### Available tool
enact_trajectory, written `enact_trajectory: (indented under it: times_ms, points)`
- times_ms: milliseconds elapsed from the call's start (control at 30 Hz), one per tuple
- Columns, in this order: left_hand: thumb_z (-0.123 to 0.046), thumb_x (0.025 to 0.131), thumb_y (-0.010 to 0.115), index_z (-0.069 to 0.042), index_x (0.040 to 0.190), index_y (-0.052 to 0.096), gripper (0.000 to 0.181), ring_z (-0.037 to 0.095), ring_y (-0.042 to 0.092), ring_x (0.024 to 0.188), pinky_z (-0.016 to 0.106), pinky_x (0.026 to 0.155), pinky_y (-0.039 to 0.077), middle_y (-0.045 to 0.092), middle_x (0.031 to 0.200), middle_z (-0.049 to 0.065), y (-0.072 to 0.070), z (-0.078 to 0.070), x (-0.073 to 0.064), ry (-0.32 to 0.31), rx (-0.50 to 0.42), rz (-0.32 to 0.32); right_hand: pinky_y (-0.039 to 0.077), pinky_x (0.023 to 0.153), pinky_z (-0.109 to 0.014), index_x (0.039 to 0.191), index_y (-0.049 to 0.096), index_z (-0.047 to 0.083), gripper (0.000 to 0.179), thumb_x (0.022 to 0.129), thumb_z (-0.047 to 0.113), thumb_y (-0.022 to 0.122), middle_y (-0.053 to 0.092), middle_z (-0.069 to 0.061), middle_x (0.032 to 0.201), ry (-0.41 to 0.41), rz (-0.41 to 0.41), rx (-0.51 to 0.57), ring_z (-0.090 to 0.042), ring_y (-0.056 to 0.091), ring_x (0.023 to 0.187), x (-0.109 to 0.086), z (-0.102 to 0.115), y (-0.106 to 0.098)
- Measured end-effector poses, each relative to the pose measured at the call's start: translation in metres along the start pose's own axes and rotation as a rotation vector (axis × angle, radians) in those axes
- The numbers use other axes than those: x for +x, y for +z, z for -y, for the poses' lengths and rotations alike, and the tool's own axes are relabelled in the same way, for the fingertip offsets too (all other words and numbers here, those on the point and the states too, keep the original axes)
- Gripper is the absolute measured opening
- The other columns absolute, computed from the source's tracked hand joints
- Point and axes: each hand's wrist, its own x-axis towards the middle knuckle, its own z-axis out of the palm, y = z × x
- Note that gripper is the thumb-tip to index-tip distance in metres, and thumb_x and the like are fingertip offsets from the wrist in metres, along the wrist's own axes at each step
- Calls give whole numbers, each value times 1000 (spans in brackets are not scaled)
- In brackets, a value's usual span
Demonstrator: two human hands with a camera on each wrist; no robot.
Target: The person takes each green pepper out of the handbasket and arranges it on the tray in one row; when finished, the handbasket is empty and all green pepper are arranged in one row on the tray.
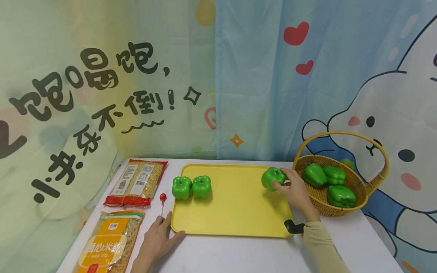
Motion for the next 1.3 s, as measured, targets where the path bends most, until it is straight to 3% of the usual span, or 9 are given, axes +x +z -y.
enact_trajectory:
  times_ms: [133,533,900,1300]
  points:
    - [-71,79,70,-7,148,48,97,19,49,83,43,76,52,56,105,10,1,1,-1,-3,-6,7,55,93,-50,145,46,-3,65,95,31,69,50,-24,137,-32,72,33,-39,57,117,3,3,19]
    - [-71,78,70,-5,148,48,98,21,51,83,47,77,53,56,106,12,0,1,-2,5,-12,13,57,91,-43,144,48,-4,64,93,26,72,54,-24,137,-93,212,99,-36,59,119,7,21,72]
    - [-72,78,70,-7,149,48,99,21,51,84,46,76,53,57,107,12,0,2,1,14,-17,5,54,98,-47,150,42,2,66,96,29,68,46,-23,146,-163,372,180,-39,55,126,18,51,92]
    - [-70,79,70,-6,148,49,97,19,51,84,44,77,53,57,107,11,0,1,0,20,-5,-12,54,99,-44,152,41,6,66,96,29,68,47,-19,145,-189,450,208,-37,54,129,27,68,112]
